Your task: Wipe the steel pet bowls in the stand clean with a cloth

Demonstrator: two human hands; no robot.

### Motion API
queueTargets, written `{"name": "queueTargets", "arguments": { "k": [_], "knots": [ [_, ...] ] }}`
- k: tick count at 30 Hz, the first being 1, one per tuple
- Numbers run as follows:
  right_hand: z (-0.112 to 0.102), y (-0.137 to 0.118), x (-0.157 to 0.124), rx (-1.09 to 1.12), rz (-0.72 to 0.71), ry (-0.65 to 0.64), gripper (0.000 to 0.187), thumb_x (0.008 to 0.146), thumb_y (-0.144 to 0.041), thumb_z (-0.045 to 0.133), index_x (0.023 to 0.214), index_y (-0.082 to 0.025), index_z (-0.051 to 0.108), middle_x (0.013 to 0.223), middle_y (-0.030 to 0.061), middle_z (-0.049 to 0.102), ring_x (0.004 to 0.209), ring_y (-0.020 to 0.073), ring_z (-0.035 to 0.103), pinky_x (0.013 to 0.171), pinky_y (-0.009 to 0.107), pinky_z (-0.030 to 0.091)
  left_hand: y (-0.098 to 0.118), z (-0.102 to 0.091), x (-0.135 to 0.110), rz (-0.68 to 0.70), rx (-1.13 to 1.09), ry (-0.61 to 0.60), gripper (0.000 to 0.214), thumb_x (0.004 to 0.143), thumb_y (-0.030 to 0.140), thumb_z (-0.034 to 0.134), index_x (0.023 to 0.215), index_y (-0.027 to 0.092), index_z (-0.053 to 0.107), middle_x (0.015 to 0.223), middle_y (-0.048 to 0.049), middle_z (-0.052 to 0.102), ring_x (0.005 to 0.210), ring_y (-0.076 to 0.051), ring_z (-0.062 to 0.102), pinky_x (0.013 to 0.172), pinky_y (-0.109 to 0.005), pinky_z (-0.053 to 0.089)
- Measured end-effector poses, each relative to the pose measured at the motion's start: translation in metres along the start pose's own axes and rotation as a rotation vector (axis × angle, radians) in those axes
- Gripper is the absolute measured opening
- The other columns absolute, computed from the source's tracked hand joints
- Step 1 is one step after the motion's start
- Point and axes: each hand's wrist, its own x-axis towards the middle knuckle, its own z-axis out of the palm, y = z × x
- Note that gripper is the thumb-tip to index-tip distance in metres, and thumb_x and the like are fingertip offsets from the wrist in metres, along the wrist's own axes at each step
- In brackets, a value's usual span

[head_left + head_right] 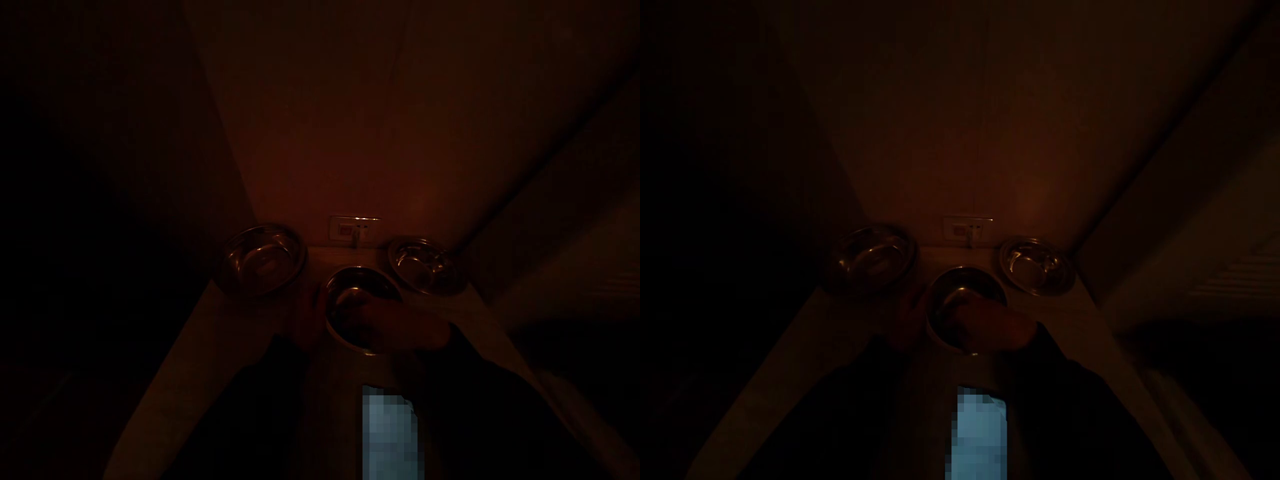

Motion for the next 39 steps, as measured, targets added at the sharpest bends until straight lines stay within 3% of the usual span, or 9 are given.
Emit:
{"name": "queueTargets", "arguments": {
  "k": [9, 14, 19, 26, 33, 39],
  "knots": [
    [0.003, 0.004, -0.001, 0.074, 0.017, 0.026, 0.032, 0.082, -0.011, 0.049, 0.104, -0.022, 0.07, 0.111, 0.0059, 0.068, 0.103, 0.0188, 0.062, 0.089, 0.03, 0.047, 0.001, -0.002, 0.001, 0.0, -0.011, 0.023, 0.037, 0.087, 0.038, 0.043, 0.094, 0.012, 0.068, 0.092, -0.0092, 0.073, 0.086, -0.023, 0.066, 0.078, -0.033, 0.049],
    [0.009, 0.01, 0.005, 0.077, 0.036, 0.121, 0.033, 0.085, -0.011, 0.046, 0.11, -0.02, 0.066, 0.114, 0.0073, 0.067, 0.106, 0.0179, 0.061, 0.093, 0.03, 0.044, 0.002, -0.004, -0.002, 0.014, 0.008, -0.032, 0.039, 0.086, 0.041, 0.047, 0.103, 0.011, 0.066, 0.103, -0.0118, 0.071, 0.095, -0.024, 0.065, 0.083, -0.034, 0.048],
    [0.012, 0.015, 0.01, 0.032, 0.131, 0.221, 0.035, 0.089, -0.012, 0.041, 0.117, -0.015, 0.061, 0.114, 0.0114, 0.066, 0.107, 0.0193, 0.061, 0.093, 0.031, 0.044, -0.001, -0.003, -0.004, 0.055, 0.05, -0.075, 0.04, 0.087, 0.034, 0.046, 0.117, 0.012, 0.06, 0.116, -0.0129, 0.066, 0.106, -0.025, 0.061, 0.093, -0.037, 0.045],
    [0.01, 0.016, 0.007, -0.046, 0.285, 0.266, 0.032, 0.092, -0.016, 0.038, 0.11, -0.01, 0.063, 0.108, 0.0185, 0.067, 0.095, 0.0246, 0.065, 0.085, 0.035, 0.047, 0.002, -0.003, -0.005, 0.063, 0.006, -0.042, 0.037, 0.091, 0.03, 0.041, 0.116, 0.014, 0.061, 0.117, -0.0114, 0.066, 0.108, -0.023, 0.061, 0.095, -0.037, 0.043],
    [0.009, 0.006, 0.012, -0.005, 0.076, 0.147, 0.036, 0.085, -0.009, 0.045, 0.113, -0.017, 0.065, 0.121, 0.0092, 0.063, 0.118, 0.0232, 0.051, 0.099, 0.036, 0.039, 0.008, -0.001, -0.007, -0.016, 0.052, -0.001, 0.038, 0.092, 0.029, 0.036, 0.115, 0.01, 0.06, 0.116, -0.0158, 0.065, 0.107, -0.025, 0.06, 0.095, -0.038, 0.042],
    [-0.009, 0.005, -0.005, 0.077, -0.078, -0.026, 0.034, 0.08, -0.009, 0.051, 0.099, -0.027, 0.072, 0.105, 0.0002, 0.07, 0.099, 0.0158, 0.062, 0.089, 0.027, 0.046, 0.009, 0.0, -0.009, -0.012, 0.011, 0.026, 0.037, 0.091, 0.034, 0.037, 0.111, 0.014, 0.062, 0.111, -0.011, 0.067, 0.102, -0.023, 0.062, 0.091, -0.036, 0.044]
  ]
}}
